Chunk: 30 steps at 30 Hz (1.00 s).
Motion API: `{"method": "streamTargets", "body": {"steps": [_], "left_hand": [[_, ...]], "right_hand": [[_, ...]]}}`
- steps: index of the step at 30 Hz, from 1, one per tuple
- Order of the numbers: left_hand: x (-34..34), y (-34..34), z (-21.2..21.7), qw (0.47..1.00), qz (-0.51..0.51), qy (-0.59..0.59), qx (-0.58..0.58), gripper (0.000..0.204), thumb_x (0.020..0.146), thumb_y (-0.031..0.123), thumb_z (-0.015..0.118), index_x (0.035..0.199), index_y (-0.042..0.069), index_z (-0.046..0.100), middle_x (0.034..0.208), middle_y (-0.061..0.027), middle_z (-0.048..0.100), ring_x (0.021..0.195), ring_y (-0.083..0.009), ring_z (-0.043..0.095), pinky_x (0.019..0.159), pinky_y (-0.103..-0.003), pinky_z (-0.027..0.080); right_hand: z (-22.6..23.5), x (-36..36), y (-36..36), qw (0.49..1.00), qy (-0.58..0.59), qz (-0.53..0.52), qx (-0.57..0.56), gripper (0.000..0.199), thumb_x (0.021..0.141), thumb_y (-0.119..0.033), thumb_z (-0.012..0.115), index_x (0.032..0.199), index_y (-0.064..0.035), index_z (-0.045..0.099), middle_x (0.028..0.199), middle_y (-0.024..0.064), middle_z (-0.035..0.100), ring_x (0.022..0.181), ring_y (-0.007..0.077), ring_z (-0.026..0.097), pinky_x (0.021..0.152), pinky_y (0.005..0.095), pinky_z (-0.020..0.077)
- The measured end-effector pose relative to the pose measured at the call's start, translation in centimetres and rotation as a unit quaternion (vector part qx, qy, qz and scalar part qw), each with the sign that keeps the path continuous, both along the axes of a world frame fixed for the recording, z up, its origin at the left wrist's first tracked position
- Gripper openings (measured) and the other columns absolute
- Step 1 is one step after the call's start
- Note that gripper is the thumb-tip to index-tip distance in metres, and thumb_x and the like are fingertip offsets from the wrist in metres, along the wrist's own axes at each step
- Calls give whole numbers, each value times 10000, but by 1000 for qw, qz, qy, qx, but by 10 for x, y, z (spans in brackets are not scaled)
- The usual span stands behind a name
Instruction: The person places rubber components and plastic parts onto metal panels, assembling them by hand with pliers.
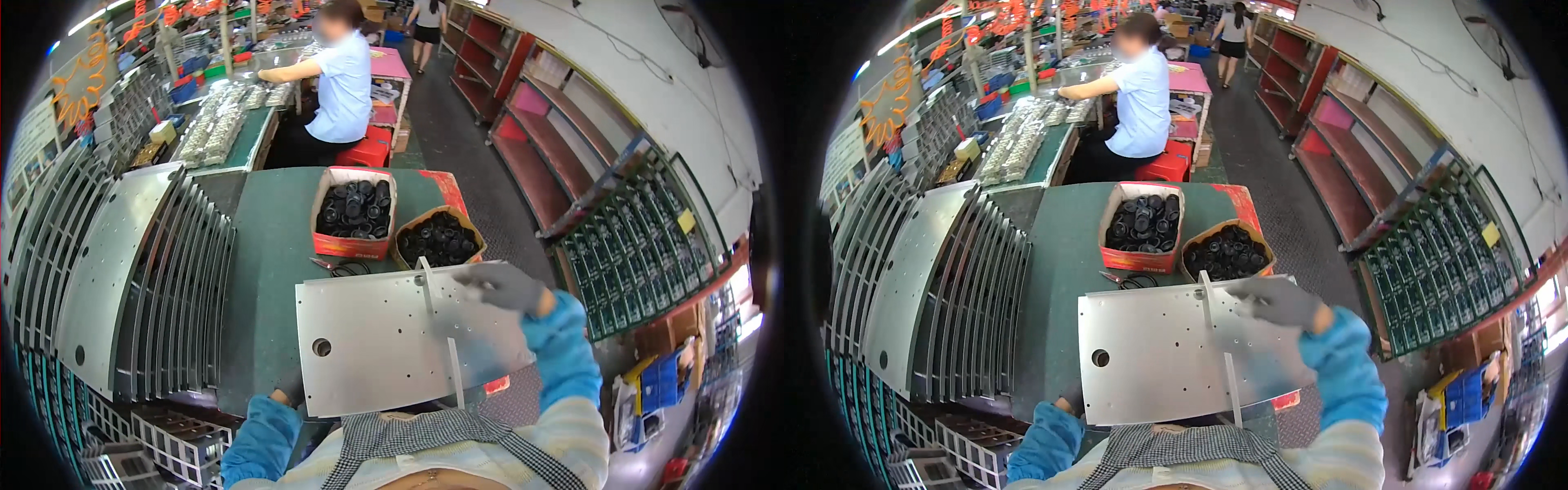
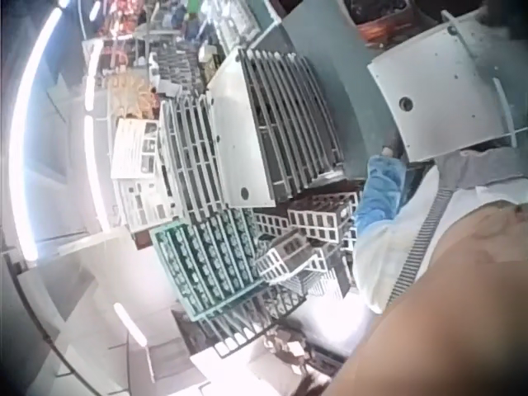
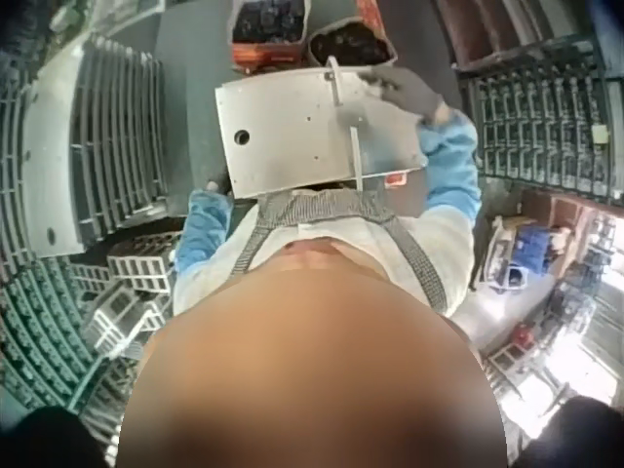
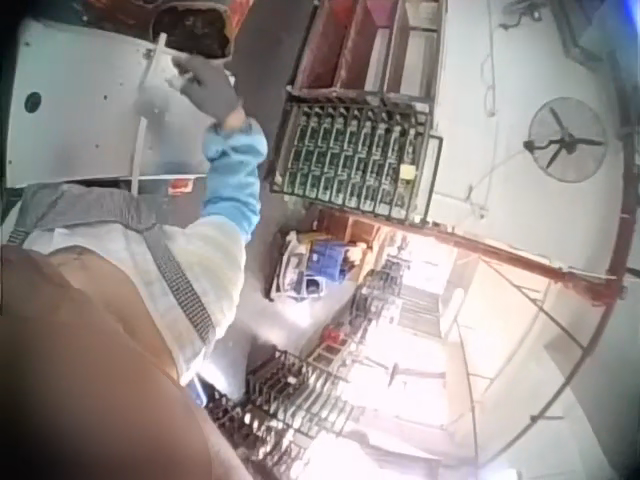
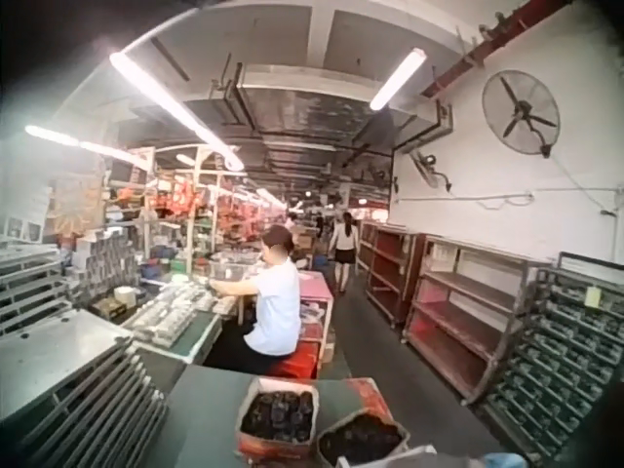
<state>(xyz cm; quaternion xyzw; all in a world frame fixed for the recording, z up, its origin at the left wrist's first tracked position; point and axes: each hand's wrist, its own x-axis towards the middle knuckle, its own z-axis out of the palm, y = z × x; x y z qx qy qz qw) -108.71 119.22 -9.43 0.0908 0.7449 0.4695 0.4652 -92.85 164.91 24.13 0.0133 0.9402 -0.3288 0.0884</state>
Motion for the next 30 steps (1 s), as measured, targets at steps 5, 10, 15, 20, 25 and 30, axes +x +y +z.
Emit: {"method": "streamTargets", "body": {"steps": [5,10,15,20,25,30], "left_hand": [[12,17,12,1000,0,7,-5,455,1029,412,505,1269,43,618,1146,-144,697,978,-255,679,810,-391,563],[6,28,37,1000,-4,23,-20,439,1031,395,507,1266,43,620,1146,-140,697,978,-251,680,814,-393,563],[6,35,62,998,-19,51,-38,423,1032,379,509,1263,42,622,1145,-137,698,978,-247,680,818,-395,563],[11,37,72,998,-21,57,-35,408,1034,362,511,1260,42,624,1145,-133,698,978,-243,680,822,-397,562],[15,21,72,998,-6,50,-28,392,1035,345,513,1256,41,626,1144,-130,699,978,-239,680,826,-399,562],[9,37,82,999,-5,37,-13,377,1037,328,516,1253,41,628,1143,-126,699,978,-235,680,830,-401,562]], "right_hand": [[-6,164,-38,976,-164,-55,-133,429,931,-296,710,1249,-10,666,1136,136,701,1050,227,669,913,365,519],[-128,221,-143,901,-103,-182,-380,560,959,-313,675,1431,-54,521,1168,127,689,1095,220,645,977,367,492],[-193,187,-202,883,-47,-275,-376,579,964,-282,668,1456,-53,466,1132,145,688,1065,220,657,944,345,504],[-260,202,-217,850,82,-349,-385,415,1000,-347,605,1264,-27,593,1086,125,700,968,224,691,847,356,545],[-247,194,-218,901,-83,-260,-336,531,1024,-424,544,1312,19,602,1141,192,707,1146,273,625,1023,379,442],[-281,203,-201,938,-185,-142,-258,475,1004,-391,570,1282,-10,626,1112,194,710,1002,274,651,922,375,482]]}}
